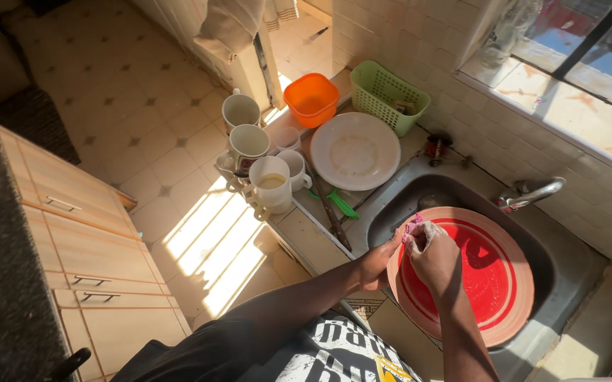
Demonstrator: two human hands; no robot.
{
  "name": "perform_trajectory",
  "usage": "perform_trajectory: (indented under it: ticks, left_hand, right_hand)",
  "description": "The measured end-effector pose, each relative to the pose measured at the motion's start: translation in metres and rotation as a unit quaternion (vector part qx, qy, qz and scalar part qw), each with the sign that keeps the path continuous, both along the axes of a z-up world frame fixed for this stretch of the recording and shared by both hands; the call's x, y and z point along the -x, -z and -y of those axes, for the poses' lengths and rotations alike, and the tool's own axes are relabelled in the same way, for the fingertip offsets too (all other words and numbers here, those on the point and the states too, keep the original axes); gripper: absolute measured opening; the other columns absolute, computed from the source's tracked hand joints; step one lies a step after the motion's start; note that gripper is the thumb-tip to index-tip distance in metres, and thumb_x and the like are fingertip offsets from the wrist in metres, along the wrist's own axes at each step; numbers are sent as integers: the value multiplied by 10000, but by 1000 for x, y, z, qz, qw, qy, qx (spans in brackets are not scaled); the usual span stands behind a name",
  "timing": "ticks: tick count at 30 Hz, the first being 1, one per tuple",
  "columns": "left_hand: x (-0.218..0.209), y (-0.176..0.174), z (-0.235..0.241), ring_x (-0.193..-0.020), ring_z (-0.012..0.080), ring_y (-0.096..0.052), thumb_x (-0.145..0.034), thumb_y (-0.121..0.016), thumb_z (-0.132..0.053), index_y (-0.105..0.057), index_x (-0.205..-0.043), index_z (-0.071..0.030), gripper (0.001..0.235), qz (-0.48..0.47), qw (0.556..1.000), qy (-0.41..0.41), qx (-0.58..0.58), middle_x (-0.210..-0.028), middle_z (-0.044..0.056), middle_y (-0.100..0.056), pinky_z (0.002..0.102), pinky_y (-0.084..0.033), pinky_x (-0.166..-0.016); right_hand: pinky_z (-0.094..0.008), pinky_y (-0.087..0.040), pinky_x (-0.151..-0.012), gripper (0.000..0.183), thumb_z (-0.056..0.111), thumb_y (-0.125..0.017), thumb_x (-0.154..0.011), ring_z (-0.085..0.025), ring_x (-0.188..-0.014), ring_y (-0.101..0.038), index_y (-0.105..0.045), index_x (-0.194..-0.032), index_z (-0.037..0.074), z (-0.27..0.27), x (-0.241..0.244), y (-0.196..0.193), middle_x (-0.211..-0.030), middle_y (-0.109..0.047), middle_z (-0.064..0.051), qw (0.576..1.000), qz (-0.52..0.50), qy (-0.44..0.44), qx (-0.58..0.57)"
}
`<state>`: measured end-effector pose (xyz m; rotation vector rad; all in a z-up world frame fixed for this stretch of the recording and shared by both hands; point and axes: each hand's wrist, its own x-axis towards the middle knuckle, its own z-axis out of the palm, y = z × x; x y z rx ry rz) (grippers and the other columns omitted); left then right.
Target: Washing a frying pan and a plate in a kitchen sink using a sponge and water
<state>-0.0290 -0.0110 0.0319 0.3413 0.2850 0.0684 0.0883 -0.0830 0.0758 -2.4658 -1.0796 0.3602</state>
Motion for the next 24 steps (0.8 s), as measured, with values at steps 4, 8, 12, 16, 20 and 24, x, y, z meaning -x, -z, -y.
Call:
perform_trajectory:
  ticks: [4, 8, 12, 16, 20, 24]
  left_hand:
    - [17, 13, 8, -1232, 288, -625, -1189, -330, -573, -554, -1444, -85, 595, 157, 987, -18, -35, -1342, 175, -641, 423, -534, -1033]
    - [18, 32, 9, -650, 159, -685, -1145, -413, -636, -693, -980, -131, 601, 75, 997, -8, 14, -738, 28, -685, 291, -602, -620]
    - [19, 46, 10, -913, 284, -666, -1171, -336, -715, -573, -1328, 24, 792, 148, 989, 17, 7, -1122, 203, -683, 397, -581, -801]
    - [21, 30, 6, -1120, 252, -684, -1142, -385, -689, -560, -1415, -94, 677, 37, 996, -15, -83, -1264, 128, -687, 396, -583, -926]
    - [18, 35, -5, -1071, 248, -702, -1137, -367, -710, -590, -1392, -109, 690, 34, 994, 8, -105, -1230, 116, -703, 409, -598, -882]
    - [7, 17, 5, -1046, 279, -702, -1118, -428, -476, -576, -1355, -1, 551, 19, 992, -2, -125, -1218, 181, -687, 423, -583, -945]
  right_hand:
    - [-449, -515, -758, 181, 351, -638, -880, -362, -858, -699, -699, -958, 200, 17, 32, -23, -890, -769, -67, 997, -29, -56, 48]
    - [-399, -546, -705, 170, 397, -619, -884, -262, -770, -721, -740, -917, 282, 35, 44, -1, -803, -776, 17, 994, 2, -81, 79]
    - [-334, -565, -765, 150, 326, -712, -895, -207, -830, -756, -766, -983, 217, 58, 54, -19, -873, -824, 1, 986, -119, -44, 109]
    - [-282, -516, -619, 79, 232, -714, -936, -175, -502, -683, -759, -941, 167, 84, 71, -61, -635, -786, -49, 969, -194, 12, 149]
    - [-297, -550, -906, 197, 354, -700, -833, -162, -993, -795, -804, -998, 325, 116, 31, -17, -1015, -867, 51, 972, -87, 49, 214]
    - [-375, -513, -840, 140, 327, -680, -882, -271, -912, -723, -745, -932, 213, 145, 2, -30, -882, -784, -63, 969, -40, 167, 180]
